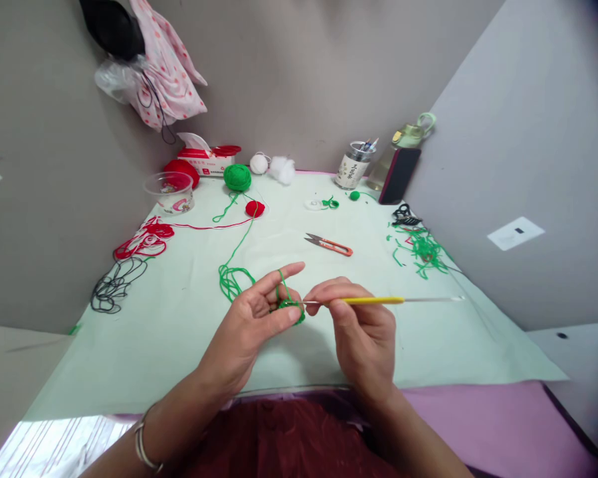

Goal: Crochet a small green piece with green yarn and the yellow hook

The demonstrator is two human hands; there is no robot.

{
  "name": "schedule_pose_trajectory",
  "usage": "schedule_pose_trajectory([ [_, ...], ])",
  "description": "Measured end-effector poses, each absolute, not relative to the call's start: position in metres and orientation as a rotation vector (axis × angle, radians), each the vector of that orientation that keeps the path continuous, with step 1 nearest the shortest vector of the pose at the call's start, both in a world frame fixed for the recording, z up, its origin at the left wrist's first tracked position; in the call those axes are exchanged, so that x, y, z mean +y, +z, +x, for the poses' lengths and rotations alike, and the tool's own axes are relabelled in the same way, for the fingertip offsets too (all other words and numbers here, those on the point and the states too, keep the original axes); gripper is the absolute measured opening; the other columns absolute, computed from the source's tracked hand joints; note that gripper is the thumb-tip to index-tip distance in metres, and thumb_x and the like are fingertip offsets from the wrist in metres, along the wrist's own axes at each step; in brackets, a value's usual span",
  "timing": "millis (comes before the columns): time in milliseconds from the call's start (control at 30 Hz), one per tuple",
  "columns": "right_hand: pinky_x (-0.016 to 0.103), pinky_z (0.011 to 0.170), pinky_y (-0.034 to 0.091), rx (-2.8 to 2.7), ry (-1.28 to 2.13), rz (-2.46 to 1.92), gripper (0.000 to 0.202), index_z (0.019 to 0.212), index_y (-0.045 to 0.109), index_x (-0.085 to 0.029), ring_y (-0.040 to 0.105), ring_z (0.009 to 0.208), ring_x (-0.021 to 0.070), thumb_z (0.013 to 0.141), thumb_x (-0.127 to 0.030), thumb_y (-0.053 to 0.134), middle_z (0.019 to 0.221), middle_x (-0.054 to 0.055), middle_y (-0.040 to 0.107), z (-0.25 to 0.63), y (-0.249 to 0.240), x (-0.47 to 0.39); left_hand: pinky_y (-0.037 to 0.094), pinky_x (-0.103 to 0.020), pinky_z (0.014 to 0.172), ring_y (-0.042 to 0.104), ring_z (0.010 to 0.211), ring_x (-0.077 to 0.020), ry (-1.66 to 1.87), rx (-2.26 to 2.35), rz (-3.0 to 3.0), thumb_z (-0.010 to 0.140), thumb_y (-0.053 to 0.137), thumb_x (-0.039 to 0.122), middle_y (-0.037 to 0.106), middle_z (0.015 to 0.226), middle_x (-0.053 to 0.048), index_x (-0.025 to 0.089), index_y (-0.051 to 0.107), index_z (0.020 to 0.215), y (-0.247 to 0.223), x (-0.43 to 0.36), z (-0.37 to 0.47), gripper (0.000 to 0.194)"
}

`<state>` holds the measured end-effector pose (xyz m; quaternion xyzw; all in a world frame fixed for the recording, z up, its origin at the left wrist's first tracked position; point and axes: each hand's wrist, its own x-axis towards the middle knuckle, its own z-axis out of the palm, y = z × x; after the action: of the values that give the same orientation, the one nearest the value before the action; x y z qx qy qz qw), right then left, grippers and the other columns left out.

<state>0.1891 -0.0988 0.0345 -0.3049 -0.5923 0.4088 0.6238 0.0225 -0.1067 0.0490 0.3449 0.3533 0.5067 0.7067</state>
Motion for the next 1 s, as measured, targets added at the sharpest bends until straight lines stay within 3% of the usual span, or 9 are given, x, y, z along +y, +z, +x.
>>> schedule_pose_trajectory([
  [233,0.028,0.062,0.055,-1.098,1.255,-0.656,0.021,0.089,0.079,-0.023,0.062,0.064,0.0131,0.102,-0.037,0.071,0.079,0.001,0.071,0.194,0.038,-0.088,0.043,-0.025,0.078,0.055,0.079,-0.012,1.022,0.683,0.654,0.075,0.093,0.031,0.065,0.085,0.001,0.026,0.085,0.122,0.05,-0.105,0.019,0.048],
  [333,0.029,0.069,0.055,-1.128,1.257,-0.669,0.019,0.093,0.082,-0.026,0.064,0.071,0.0142,0.103,-0.038,0.071,0.084,0.001,0.073,0.191,0.036,-0.093,0.046,-0.027,0.087,0.064,0.091,-0.0164,1.103,0.756,0.771,0.08,0.092,0.03,0.072,0.092,0.0,0.032,0.085,0.122,0.046,-0.109,0.023,0.043],
  [467,0.03,0.081,0.055,-1.316,1.037,-0.71,0.015,0.103,0.085,-0.031,0.068,0.09,0.0167,0.104,-0.033,0.07,0.096,0.002,0.079,0.188,0.031,-0.1,0.045,-0.032,0.103,0.066,0.115,-0.0222,1.146,0.797,0.927,0.089,0.087,0.033,0.078,0.117,-0.001,0.036,0.083,0.123,0.039,-0.113,0.025,0.034],
  [600,0.028,0.074,0.053,-1.226,1.115,-0.715,0.016,0.102,0.084,-0.031,0.068,0.081,0.0137,0.105,-0.034,0.069,0.095,0.001,0.08,0.189,0.031,-0.098,0.042,-0.032,0.102,0.062,0.105,-0.0204,1.082,0.816,0.923,0.099,0.075,0.042,0.073,0.105,0.0,0.037,0.081,0.129,0.036,-0.113,0.018,0.03],
  [833,0.025,0.066,0.051,-1.027,1.352,-0.635,0.02,0.091,0.081,-0.025,0.063,0.066,0.01,0.101,-0.04,0.074,0.088,0.001,0.08,0.186,0.038,-0.091,0.039,-0.033,0.092,0.056,0.099,-0.0216,1.104,0.849,0.905,0.095,0.076,0.042,0.065,0.096,-0.002,0.033,0.085,0.122,0.042,-0.109,0.015,0.03],
  [1000,0.024,0.067,0.052,-1.048,1.326,-0.657,0.021,0.091,0.079,-0.024,0.065,0.066,0.0096,0.102,-0.04,0.073,0.088,0.001,0.08,0.186,0.037,-0.093,0.041,-0.031,0.085,0.055,0.093,-0.0183,1.109,0.847,0.918,0.09,0.083,0.035,0.064,0.098,-0.001,0.038,0.085,0.122,0.04,-0.11,0.013,0.032],
])
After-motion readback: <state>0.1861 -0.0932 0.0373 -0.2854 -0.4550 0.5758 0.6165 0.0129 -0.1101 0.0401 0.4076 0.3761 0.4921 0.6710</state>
